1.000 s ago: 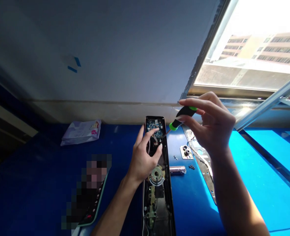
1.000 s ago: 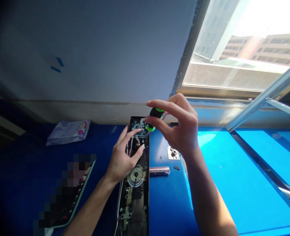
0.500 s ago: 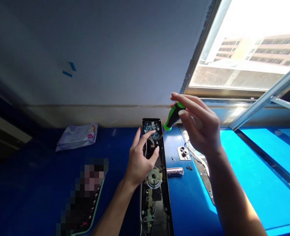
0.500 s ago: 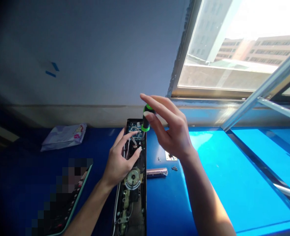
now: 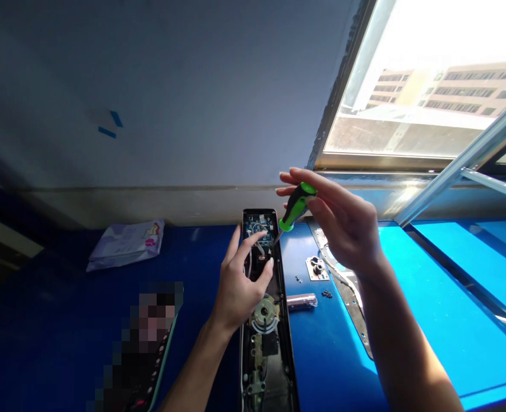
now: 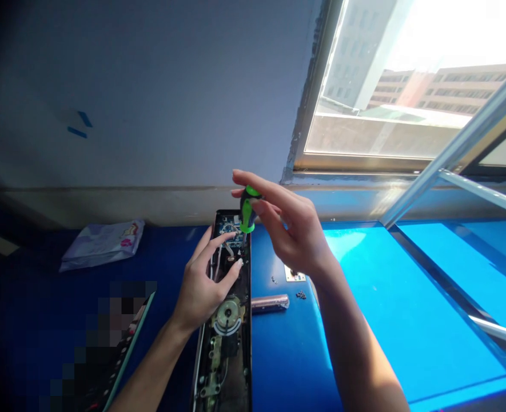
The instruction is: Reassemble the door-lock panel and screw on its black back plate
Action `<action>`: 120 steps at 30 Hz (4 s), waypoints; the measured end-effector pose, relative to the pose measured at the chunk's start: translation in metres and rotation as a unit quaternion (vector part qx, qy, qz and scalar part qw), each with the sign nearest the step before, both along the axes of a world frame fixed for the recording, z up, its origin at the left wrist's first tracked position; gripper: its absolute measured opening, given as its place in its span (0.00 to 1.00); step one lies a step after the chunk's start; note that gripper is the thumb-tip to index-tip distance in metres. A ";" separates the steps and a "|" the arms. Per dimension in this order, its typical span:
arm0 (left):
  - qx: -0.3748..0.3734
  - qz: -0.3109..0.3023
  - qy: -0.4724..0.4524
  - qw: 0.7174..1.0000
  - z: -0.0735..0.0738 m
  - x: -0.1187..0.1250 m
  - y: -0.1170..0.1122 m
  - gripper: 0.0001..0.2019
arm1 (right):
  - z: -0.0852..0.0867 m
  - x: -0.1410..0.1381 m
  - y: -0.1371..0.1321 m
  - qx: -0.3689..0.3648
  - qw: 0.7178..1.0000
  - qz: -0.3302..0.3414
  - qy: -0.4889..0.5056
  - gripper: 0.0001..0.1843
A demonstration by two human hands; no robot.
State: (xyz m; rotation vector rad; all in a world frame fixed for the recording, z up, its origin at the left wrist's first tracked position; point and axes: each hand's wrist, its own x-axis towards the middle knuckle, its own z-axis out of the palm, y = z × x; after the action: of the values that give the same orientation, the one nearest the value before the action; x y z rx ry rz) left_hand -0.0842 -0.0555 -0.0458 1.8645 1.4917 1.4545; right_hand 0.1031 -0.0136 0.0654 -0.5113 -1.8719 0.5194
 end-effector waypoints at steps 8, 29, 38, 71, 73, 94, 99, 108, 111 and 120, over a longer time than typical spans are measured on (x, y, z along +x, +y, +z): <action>0.006 -0.004 -0.001 1.000 -0.001 0.000 0.001 0.22 | 0.002 -0.006 -0.003 0.069 0.994 -0.083 -0.007 0.16; 0.001 -0.004 -0.007 1.000 0.000 -0.003 -0.001 0.24 | 0.002 -0.011 -0.009 0.026 0.995 -0.066 -0.076 0.21; -0.028 -0.056 0.012 0.998 0.003 -0.006 -0.003 0.20 | 0.012 0.006 -0.019 0.022 0.996 -0.070 -0.047 0.24; -0.013 -0.071 -0.009 0.997 0.002 -0.005 -0.003 0.22 | 0.012 -0.010 -0.030 0.155 0.931 -0.263 -0.199 0.16; -0.004 -0.072 -0.009 0.997 0.001 -0.005 -0.003 0.22 | 0.015 -0.009 -0.033 0.132 0.943 -0.240 -0.190 0.14; 0.004 -0.071 0.006 0.997 0.002 -0.004 -0.002 0.21 | 0.026 0.001 -0.038 0.062 0.969 -0.133 -0.199 0.09; 0.005 -0.071 0.008 0.997 0.002 -0.004 -0.002 0.21 | 0.021 0.002 -0.036 0.067 0.960 -0.189 -0.194 0.07; 0.001 -0.068 0.000 0.998 0.001 -0.003 -0.002 0.16 | 0.027 0.006 -0.038 0.041 0.971 -0.113 -0.209 0.14; 0.006 -0.063 0.000 0.998 0.001 -0.003 -0.002 0.15 | 0.024 0.004 -0.037 0.059 0.960 -0.181 -0.206 0.05; 0.005 -0.062 0.006 0.998 0.001 -0.004 -0.003 0.17 | 0.031 0.009 -0.042 0.042 0.970 -0.103 -0.218 0.20</action>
State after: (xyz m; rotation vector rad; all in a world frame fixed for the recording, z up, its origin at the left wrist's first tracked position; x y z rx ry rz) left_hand -0.0883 -0.0587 -0.0451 1.9389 1.3499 1.3970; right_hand 0.1125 -0.0554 0.0961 -0.8037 -2.2111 0.1956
